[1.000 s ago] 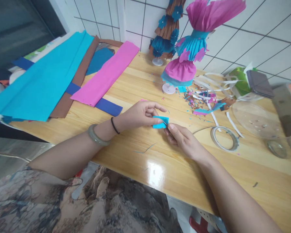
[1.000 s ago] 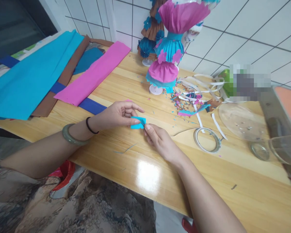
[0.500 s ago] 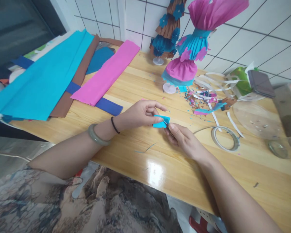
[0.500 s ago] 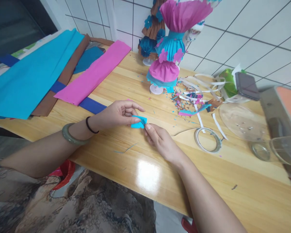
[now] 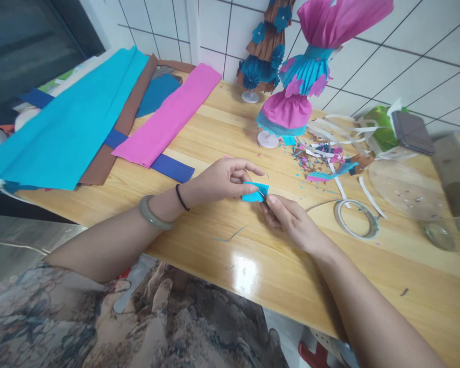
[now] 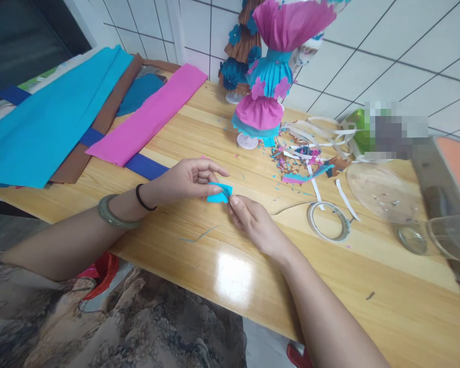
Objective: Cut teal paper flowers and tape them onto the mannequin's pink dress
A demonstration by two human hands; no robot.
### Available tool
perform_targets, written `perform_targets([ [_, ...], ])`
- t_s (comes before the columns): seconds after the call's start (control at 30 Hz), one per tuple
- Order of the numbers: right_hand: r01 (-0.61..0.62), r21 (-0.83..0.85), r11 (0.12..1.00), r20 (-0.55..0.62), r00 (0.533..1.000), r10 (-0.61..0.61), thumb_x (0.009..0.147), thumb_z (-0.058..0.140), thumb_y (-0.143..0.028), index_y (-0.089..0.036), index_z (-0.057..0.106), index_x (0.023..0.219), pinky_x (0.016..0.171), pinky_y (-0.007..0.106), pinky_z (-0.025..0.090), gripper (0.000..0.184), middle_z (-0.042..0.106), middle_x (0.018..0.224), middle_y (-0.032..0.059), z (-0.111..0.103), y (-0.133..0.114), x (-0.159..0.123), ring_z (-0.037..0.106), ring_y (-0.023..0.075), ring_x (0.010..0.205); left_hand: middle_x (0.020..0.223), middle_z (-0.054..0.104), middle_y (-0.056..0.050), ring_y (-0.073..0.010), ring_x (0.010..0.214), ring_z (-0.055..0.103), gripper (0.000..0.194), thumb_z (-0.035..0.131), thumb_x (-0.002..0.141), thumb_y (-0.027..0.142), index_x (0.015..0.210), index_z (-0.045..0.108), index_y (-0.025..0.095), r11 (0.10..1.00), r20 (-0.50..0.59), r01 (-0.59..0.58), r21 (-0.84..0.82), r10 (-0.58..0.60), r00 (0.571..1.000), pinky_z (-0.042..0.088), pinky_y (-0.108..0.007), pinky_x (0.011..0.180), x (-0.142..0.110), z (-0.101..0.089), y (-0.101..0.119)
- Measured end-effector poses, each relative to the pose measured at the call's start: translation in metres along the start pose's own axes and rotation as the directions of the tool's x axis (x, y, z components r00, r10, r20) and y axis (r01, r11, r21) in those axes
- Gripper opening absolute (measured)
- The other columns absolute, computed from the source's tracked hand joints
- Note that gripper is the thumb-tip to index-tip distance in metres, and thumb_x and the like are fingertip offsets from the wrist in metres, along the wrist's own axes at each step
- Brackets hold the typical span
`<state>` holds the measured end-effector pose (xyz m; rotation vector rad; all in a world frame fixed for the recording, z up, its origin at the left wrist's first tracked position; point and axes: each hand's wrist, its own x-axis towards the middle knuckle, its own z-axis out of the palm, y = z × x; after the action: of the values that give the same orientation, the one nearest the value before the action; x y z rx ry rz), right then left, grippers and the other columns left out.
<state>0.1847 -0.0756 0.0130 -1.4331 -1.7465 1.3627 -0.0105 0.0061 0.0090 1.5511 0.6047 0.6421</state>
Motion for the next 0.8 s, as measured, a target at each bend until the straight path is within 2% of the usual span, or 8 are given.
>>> perform_targets([
  [0.8, 0.018, 0.002, 1.000, -0.017, 1.000, -0.018, 0.095, 0.029, -0.053, -0.018, 0.045, 0.073, 0.048, 0.025, 0.023, 0.044, 0.033, 0.058, -0.0049, 0.0003, 0.0026, -0.0003, 0.028, 0.0094, 0.051, 0.068, 0.062, 0.000, -0.0073, 0.056, 0.059, 0.036, 0.065, 0.079, 0.025, 0.112, 0.057, 0.011, 1.000, 0.029, 0.008, 0.004, -0.008, 1.000, 0.048, -0.017, 0.054, 0.0006, -0.0003, -0.0025],
])
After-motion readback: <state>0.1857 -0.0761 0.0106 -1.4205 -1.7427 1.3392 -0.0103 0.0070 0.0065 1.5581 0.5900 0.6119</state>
